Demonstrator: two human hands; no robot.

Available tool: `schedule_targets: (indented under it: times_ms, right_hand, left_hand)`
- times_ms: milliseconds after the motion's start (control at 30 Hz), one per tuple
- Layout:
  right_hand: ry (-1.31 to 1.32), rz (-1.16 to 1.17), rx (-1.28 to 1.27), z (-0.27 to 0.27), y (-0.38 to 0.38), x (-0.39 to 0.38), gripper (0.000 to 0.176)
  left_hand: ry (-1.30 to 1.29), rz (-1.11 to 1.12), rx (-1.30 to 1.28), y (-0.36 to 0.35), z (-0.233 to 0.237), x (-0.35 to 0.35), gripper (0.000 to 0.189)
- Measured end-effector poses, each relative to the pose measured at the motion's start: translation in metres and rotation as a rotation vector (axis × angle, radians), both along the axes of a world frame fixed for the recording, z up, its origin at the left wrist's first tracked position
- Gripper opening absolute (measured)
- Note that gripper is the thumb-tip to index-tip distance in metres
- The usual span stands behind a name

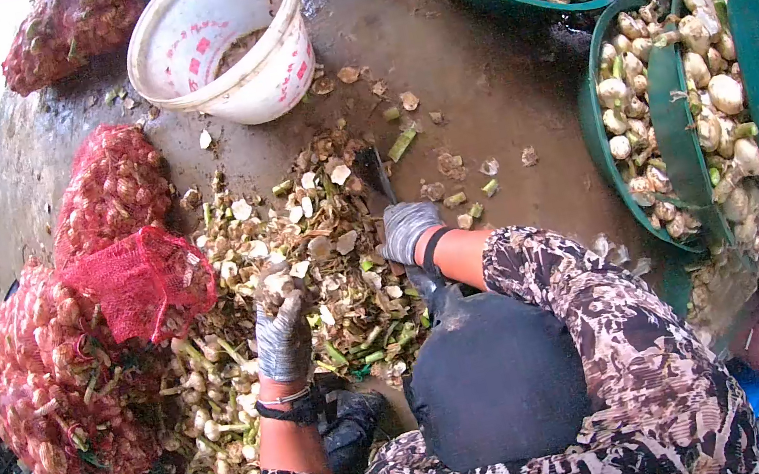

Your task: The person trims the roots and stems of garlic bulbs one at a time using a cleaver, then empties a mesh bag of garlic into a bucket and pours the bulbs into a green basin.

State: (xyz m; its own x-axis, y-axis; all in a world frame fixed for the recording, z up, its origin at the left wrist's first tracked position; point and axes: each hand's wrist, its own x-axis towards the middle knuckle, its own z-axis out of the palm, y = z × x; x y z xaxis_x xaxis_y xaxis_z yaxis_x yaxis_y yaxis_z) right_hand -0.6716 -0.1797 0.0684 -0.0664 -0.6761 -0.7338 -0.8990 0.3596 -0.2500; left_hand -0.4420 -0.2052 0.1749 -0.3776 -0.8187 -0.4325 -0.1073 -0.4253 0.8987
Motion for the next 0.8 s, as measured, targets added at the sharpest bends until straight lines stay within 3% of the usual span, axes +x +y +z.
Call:
schedule_targets:
  times_ms: [33,100,167,233,300,367,433,467,500,633,700,767,800]
  right_hand:
    - [0.012,-0.034,0.008,-0.001,0.000,0.004,0.053]
    - [-0.006,-0.090,-0.007,-0.005,0.001,0.005,0.053]
    - [-0.111,-0.267,0.069,0.015,-0.007,-0.003,0.054]
    - [-0.142,-0.385,-0.092,0.010,-0.001,-0.007,0.055]
    - [-0.141,-0.456,-0.053,-0.003,-0.008,-0.016,0.059]
    - [-0.115,-0.510,-0.156,-0.032,0.001,-0.025,0.060]
    - [-0.218,-0.572,-0.355,-0.041,0.012,-0.032,0.052]
    - [-0.295,-0.620,-0.400,-0.061,0.019,-0.039,0.047]
    - [-0.370,-0.670,-0.439,-0.080,0.026,-0.044,0.041]
    - [-0.344,-0.556,-0.579,-0.097,0.046,-0.047,0.037]
    - [-0.306,-0.589,-0.458,-0.101,0.047,-0.046,0.035]
    - [-0.265,-0.488,-0.354,-0.060,0.034,-0.037,0.035]
    - [-0.267,-0.470,-0.380,-0.056,0.032,-0.034,0.035]
  left_hand:
    - [0.068,-0.037,0.110,-0.004,-0.010,0.009,0.045]
    - [0.266,0.135,0.210,0.004,-0.008,0.008,0.048]
    - [0.263,0.124,0.207,0.006,-0.004,0.011,0.048]
    - [0.259,0.183,0.285,0.008,-0.002,0.014,0.045]
    - [0.222,0.111,0.274,0.004,-0.005,0.031,0.047]
    - [0.324,0.221,0.282,-0.002,0.003,0.035,0.049]
    - [0.139,0.265,0.068,-0.009,-0.013,0.063,0.046]
    - [0.313,0.467,0.200,-0.020,0.013,0.059,0.041]
    - [0.338,0.565,0.176,-0.029,0.013,0.072,0.033]
    - [0.204,0.890,0.051,-0.060,0.015,0.125,0.023]
    - [0.111,1.027,0.060,-0.064,-0.002,0.150,0.014]
    - [0.093,0.957,0.112,-0.064,-0.029,0.173,0.015]
    - [-0.125,0.725,0.116,-0.069,-0.045,0.181,0.011]
